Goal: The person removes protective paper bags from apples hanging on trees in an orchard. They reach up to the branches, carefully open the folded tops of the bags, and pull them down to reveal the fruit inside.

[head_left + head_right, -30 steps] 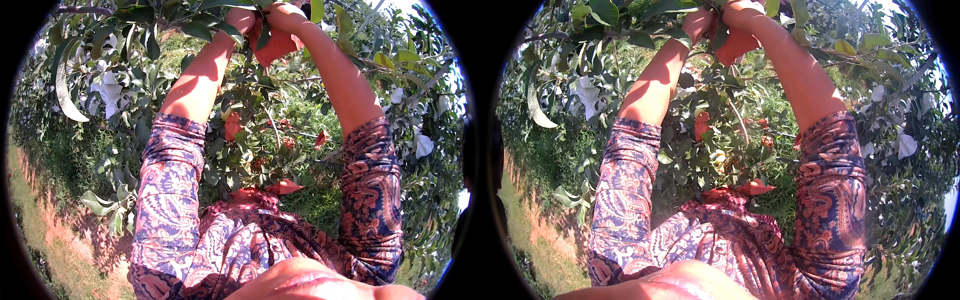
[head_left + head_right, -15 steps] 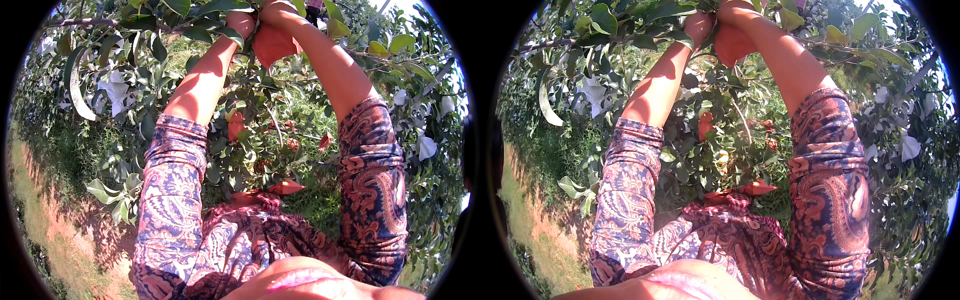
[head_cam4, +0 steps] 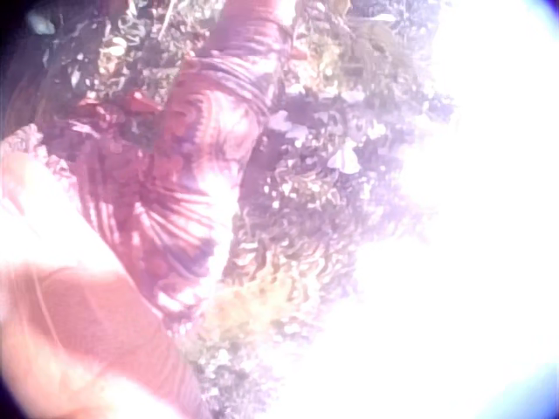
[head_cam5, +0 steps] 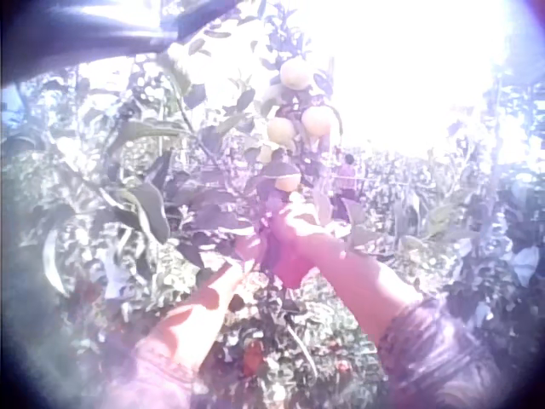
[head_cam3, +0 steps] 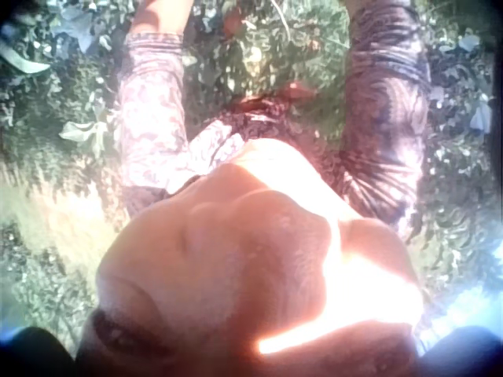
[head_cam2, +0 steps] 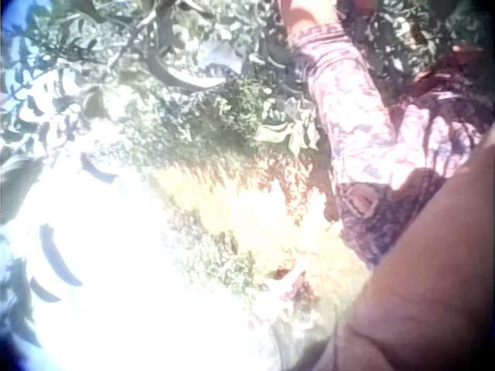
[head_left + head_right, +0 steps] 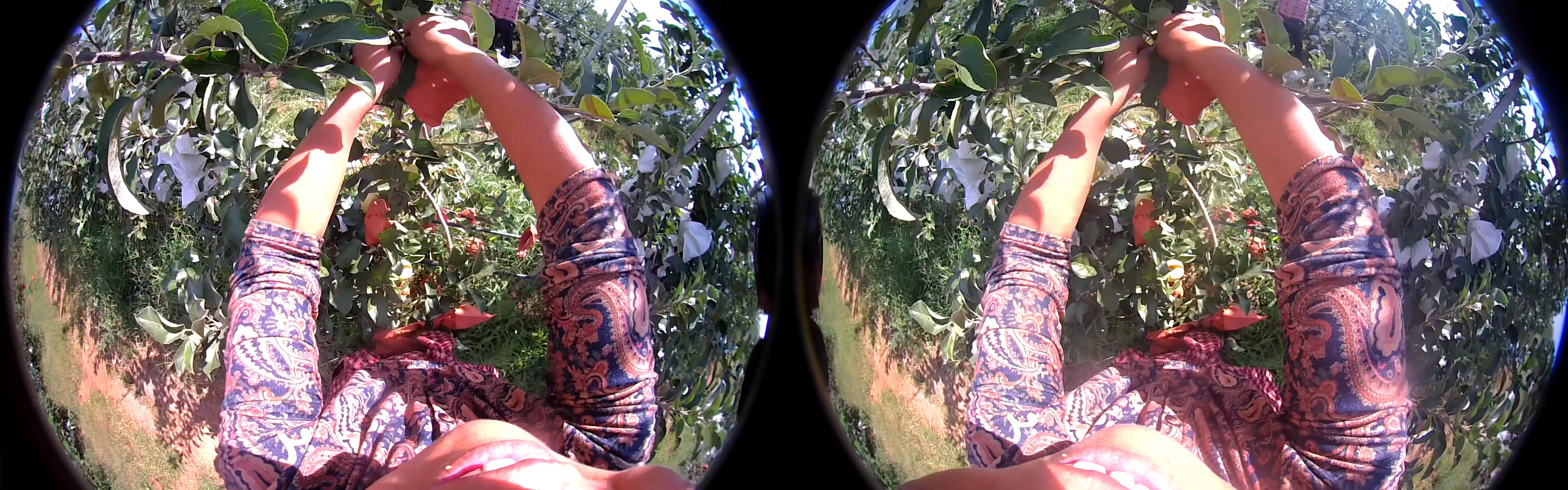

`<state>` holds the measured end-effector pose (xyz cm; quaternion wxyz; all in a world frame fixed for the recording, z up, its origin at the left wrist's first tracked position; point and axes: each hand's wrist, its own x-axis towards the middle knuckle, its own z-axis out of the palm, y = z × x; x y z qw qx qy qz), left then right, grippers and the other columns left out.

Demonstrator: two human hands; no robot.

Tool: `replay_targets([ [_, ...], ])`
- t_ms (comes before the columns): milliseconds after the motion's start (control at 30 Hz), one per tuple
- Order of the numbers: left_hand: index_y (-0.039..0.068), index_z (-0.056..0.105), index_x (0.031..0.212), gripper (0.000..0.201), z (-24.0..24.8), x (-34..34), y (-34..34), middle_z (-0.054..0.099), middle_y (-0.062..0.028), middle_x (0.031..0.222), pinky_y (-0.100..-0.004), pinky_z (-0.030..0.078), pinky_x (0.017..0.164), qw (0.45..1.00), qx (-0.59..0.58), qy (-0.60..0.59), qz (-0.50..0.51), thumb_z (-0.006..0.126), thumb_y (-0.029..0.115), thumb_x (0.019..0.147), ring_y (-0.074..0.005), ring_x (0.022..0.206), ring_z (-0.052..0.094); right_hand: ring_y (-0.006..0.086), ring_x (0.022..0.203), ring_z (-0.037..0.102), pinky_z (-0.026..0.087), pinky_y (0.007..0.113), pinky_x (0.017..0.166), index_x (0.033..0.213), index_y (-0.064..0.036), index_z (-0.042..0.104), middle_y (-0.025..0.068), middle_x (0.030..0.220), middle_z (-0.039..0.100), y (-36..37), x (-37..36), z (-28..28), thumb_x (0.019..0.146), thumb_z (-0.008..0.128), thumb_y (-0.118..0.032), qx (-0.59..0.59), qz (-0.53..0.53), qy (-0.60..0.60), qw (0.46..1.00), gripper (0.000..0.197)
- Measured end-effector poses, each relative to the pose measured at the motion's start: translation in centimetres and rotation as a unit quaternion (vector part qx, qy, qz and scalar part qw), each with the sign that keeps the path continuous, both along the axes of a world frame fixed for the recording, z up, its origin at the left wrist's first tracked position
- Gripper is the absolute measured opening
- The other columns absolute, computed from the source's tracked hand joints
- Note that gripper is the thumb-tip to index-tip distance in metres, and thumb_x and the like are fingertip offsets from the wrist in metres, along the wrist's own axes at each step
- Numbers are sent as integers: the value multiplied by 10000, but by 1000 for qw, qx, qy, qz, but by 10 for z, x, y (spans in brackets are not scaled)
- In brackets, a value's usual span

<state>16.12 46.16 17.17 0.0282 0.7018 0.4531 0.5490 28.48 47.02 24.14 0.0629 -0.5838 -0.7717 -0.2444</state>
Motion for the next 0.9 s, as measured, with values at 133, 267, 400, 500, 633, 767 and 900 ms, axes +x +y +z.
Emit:
replay_targets([
  [133, 6, 678, 962, 253, -5, -2, 12, 670, -206, 840, -396, 500, 747, 1000, -17, 12, 14, 562, 195, 840, -339, 823, 657, 306, 987, 644, 503, 416, 836, 1033, -95, 688, 149, 1061, 667, -11, -3, 16, 835, 506, -297, -44, 35, 43, 997, 337],
  [267, 12, 672, 999, 261, -2, 1, 0, 671, -203, 901, -394, 499, 764, 999, -40, -17, -19, 569, 196, 845, -337, 861, 656, 340, 954, 645, 497, 426, 828, 1016, -34, 671, 190, 1044, 657, -15, -4, 15, 842, 497, -329, -40, 17, 27, 999, 384],
  [400, 27, 655, 1054, 280, 2, 5, -10, 675, -178, 937, -361, 500, 755, 995, -68, -68, -9, 565, 215, 866, -286, 840, 664, 351, 919, 657, 514, 436, 784, 982, -3, 676, 220, 1016, 656, -8, -5, 17, 830, 505, -314, -40, 45, -93, 994, 386],
  [500, 32, 650, 1065, 277, 3, 2, -14, 680, -159, 918, -343, 499, 748, 990, -100, -95, -13, 562, 213, 874, -255, 826, 663, 355, 884, 663, 524, 439, 747, 964, -4, 682, 236, 983, 658, -12, -7, 18, 835, 503, -282, -49, 45, 37, 997, 355],
  [633, 31, 653, 1040, 257, 4, 7, -4, 672, -193, 923, -397, 500, 781, 997, -66, -38, 33, 566, 188, 856, -338, 868, 653, 339, 813, 672, 532, 421, 663, 849, -28, 710, 199, 875, 681, 31, -4, -8, 804, 545, -216, 42, 78, -72, 993, 254],
  [767, 12, 648, 935, 195, -1, 9, 6, 648, -242, 904, -436, 495, 766, 997, 2, 7, 71, 552, 139, 822, -392, 877, 627, 288, 720, 664, 500, 401, 511, 746, -66, 721, 166, 747, 666, 57, 2, -37, 723, 582, -137, 239, 94, -368, 894, 157],
  [900, 10, 617, 883, 158, -21, 9, 4, 634, -230, 878, -445, 485, 728, 995, 86, 10, 49, 526, 125, 828, -399, 833, 615, 267, 731, 642, 482, 388, 510, 768, -84, 717, 146, 761, 651, 64, 13, -42, 715, 604, -164, 269, 74, -359, 891, 148],
])
